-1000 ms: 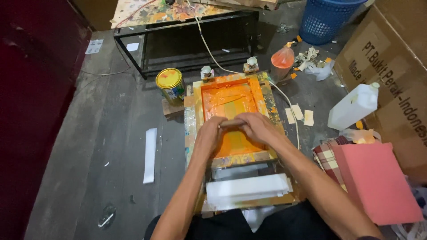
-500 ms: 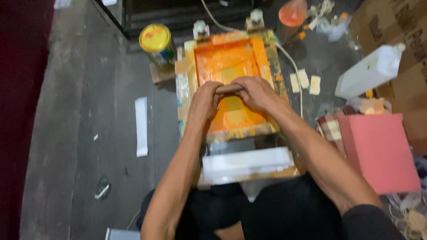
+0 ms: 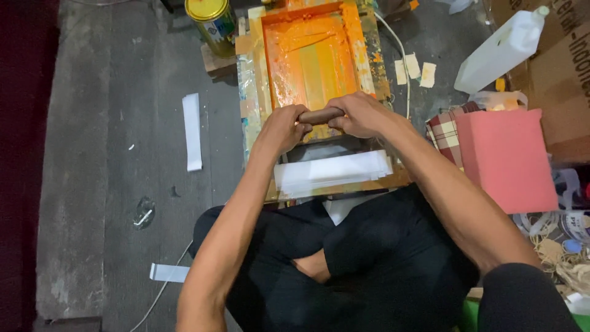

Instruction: Manually screen printing orange ink onto white paper strips to create labels.

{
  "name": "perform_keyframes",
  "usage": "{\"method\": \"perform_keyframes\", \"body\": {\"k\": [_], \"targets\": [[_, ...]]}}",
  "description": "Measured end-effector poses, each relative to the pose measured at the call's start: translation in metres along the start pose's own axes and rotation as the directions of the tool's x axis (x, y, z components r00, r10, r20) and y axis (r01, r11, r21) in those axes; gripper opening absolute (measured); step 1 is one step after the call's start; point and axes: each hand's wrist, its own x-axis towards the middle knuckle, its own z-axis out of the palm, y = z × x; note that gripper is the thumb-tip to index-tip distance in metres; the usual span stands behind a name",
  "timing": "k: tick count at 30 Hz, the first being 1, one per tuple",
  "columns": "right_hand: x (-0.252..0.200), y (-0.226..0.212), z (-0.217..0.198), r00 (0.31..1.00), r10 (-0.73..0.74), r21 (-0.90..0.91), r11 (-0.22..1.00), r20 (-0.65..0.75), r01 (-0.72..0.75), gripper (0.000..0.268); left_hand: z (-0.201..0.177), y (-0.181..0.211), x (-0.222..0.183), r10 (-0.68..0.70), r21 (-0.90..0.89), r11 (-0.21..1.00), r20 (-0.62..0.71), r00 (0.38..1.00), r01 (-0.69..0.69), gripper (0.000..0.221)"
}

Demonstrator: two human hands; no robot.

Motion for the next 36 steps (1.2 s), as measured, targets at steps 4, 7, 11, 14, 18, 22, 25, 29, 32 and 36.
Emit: {"method": "perform_keyframes", "body": {"k": [4,7,11,14,18,22,25,29,32,36], "targets": [[0.0,-0.009,-0.006,0.999,0.041,-0.016,0.999,0.025,-0.041,0.023,-0.005,0.005,0.002,-0.033,0.025,0.999,0.024,0.999,0.032,0.027],[0.001,-0.014,-0.008,0.996,0.065,-0.065,0.996,0.058,-0.061,0.029,-0.01,0.013,-0.002,-0.064,0.0,0.998,0.048,0.997,0.064,0.028],[0.02,-0.017,-0.022,0.999,0.036,-0.057,0.998,0.007,-0.036,0.03,-0.018,0.002,0.016,0.002,0.018,1.0,-0.021,1.0,-0.001,0.024],[0.057,-0.001,-0.029,0.992,-0.045,-0.058,0.998,-0.117,0.038,0.025,-0.028,-0.01,0.049,0.017,0.039,0.999,-0.145,0.989,-0.012,0.025],[0.104,0.021,-0.032,0.956,-0.121,-0.095,0.991,-0.267,0.098,0.023,-0.031,-0.033,0.098,0.022,0.047,0.999,-0.265,0.964,-0.01,0.032],[0.125,0.029,-0.033,0.952,-0.08,-0.065,0.996,-0.294,0.064,0.027,-0.031,-0.048,0.122,0.033,0.024,0.999,-0.291,0.956,-0.027,0.029],[0.125,0.031,-0.027,0.962,-0.069,-0.066,0.996,-0.265,0.053,0.022,-0.025,-0.059,0.121,0.053,0.019,0.999,-0.276,0.96,-0.049,0.028],[0.109,0.032,-0.017,0.969,-0.048,-0.109,0.994,-0.243,0.021,0.016,-0.013,-0.059,0.103,0.057,0.049,0.998,-0.269,0.961,-0.046,0.025],[0.087,0.027,-0.007,0.977,-0.055,-0.114,0.993,-0.206,0.031,0.017,-0.009,-0.046,0.076,0.055,0.055,0.998,-0.234,0.971,-0.043,0.024],[0.045,0.009,0.001,0.988,-0.052,-0.084,0.996,-0.146,0.04,0.021,0.0,-0.032,0.04,0.04,0.066,0.997,-0.158,0.987,-0.03,0.026]]}}
